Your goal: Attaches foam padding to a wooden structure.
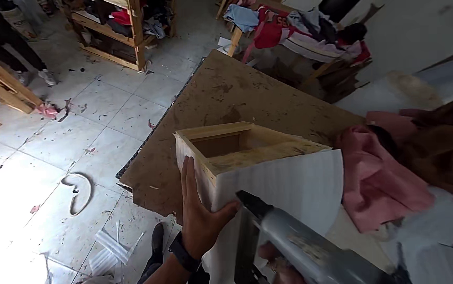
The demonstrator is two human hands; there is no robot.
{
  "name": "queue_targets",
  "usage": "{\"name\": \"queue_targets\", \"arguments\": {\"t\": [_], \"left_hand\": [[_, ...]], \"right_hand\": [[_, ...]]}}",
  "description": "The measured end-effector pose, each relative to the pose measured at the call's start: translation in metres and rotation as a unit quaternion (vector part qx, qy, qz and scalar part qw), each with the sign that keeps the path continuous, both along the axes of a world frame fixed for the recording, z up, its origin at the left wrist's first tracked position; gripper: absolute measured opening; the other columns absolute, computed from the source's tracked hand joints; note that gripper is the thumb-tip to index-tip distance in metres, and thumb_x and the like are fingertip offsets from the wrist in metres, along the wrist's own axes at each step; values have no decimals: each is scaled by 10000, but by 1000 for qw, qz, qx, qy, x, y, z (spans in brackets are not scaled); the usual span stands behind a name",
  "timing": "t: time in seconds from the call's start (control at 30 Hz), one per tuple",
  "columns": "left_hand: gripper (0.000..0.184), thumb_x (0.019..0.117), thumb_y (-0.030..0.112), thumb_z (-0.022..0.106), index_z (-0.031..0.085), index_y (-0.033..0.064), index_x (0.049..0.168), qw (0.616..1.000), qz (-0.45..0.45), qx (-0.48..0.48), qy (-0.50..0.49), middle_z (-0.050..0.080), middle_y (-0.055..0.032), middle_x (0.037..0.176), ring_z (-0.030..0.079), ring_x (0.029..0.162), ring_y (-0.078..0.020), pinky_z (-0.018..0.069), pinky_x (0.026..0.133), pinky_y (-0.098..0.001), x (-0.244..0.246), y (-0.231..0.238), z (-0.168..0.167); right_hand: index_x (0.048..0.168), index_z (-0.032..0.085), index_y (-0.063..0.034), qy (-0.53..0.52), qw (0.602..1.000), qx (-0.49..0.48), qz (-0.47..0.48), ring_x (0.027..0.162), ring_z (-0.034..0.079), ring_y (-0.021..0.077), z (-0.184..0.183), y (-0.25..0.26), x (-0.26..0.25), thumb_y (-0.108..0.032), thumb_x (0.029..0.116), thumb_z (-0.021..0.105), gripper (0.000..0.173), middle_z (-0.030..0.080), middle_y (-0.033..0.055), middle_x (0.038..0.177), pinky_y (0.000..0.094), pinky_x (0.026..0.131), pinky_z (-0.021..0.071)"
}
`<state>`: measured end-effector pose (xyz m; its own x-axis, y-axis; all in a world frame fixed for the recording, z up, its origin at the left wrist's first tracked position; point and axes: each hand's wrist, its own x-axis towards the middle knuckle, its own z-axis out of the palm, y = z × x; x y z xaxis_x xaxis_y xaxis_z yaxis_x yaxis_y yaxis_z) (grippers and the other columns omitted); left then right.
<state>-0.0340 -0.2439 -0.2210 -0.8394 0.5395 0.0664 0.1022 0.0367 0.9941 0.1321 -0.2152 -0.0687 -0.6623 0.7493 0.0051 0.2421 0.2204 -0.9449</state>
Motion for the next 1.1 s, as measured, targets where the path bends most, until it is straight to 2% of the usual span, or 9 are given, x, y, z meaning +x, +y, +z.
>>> {"name": "queue_targets", "arguments": {"t": [0.1, 0.2, 0.47, 0.6, 0.77, 0.83, 0.93, 1.03, 1.1], "left_hand": [[1253, 682, 528, 881, 179, 189, 1663, 1000, -22, 0, -10, 175, -84, 1716, 235, 1562, -266, 364, 1220, -519, 0, -1, -2], [1233, 691, 475, 881, 186, 167, 1661, 999, -41, 0, -8, 173, -95, 1716, 215, 1569, -273, 345, 1232, -521, -2, 1, -3], [1243, 698, 507, 899, 195, 143, 1655, 998, -66, 14, -3, 136, -125, 1721, 221, 1568, -283, 368, 1232, -492, -6, 3, -3], [1263, 697, 508, 912, 180, 137, 1656, 998, -59, 5, 4, 170, -125, 1712, 283, 1544, -273, 399, 1214, -473, -6, 3, -4], [1291, 683, 494, 923, 162, 112, 1654, 998, -63, 7, 8, 213, -150, 1692, 349, 1508, -267, 417, 1201, -450, -6, 2, -2], [1308, 677, 467, 928, 139, 105, 1655, 998, -61, 7, 5, 228, -160, 1685, 380, 1490, -251, 429, 1188, -420, -5, 4, 0], [1296, 672, 413, 942, 148, 120, 1653, 998, -53, 13, -7, 280, -146, 1664, 438, 1449, -234, 462, 1162, -400, -3, 5, -1], [1290, 677, 414, 943, 156, 78, 1643, 999, -49, -3, 2, 323, -163, 1638, 471, 1422, -222, 475, 1148, -371, -1, 3, -2], [1294, 659, 403, 956, 175, 41, 1625, 999, -42, -14, -3, 378, -177, 1598, 519, 1373, -202, 506, 1110, -350, 3, 3, -1]], "right_hand": [[1174, 600, 74, -32, 999, 27, 2, 648, 641, 204, -14, 6, -17, -267, 1044, 558, 367, 707, 176, 990, 389, 571, 560], [1169, 603, 56, -52, 998, 28, -10, 636, 643, 201, -21, 11, -23, -255, 1043, 563, 339, 718, 168, 1010, 384, 557, 560], [1102, 658, 43, -118, 990, 58, -55, 744, 710, 253, -7, 17, -18, -262, 1024, 626, 316, 729, 163, 929, 469, 700, 614], [1144, 636, 37, -105, 993, 33, -49, 665, 658, 212, -21, 35, -10, -239, 1034, 599, 300, 712, 152, 946, 406, 590, 579], [1073, 666, 27, -117, 990, 48, -62, 713, 690, 204, -18, 45, -1, -288, 1020, 626, 322, 716, 135, 901, 409, 654, 604], [1012, 664, 35, -135, 981, 83, -112, 659, 657, 103, -14, 48, 8, -307, 1011, 628, 344, 690, 80, 800, 296, 628, 579], [1123, 666, -6, -130, 986, 72, -81, 654, 679, 129, -17, 67, 11, -280, 1017, 628, 296, 718, 57, 850, 348, 589, 610], [1214, 639, -8, -121, 989, 64, -51, 736, 702, 142, -16, 79, 16, -269, 1003, 637, 335, 735, 68, 964, 372, 652, 625], [1204, 640, -12, -116, 989, 63, -69, 696, 693, 134, -13, 87, 26, -263, 1002, 637, 322, 728, 60, 925, 365, 622, 622]]}}
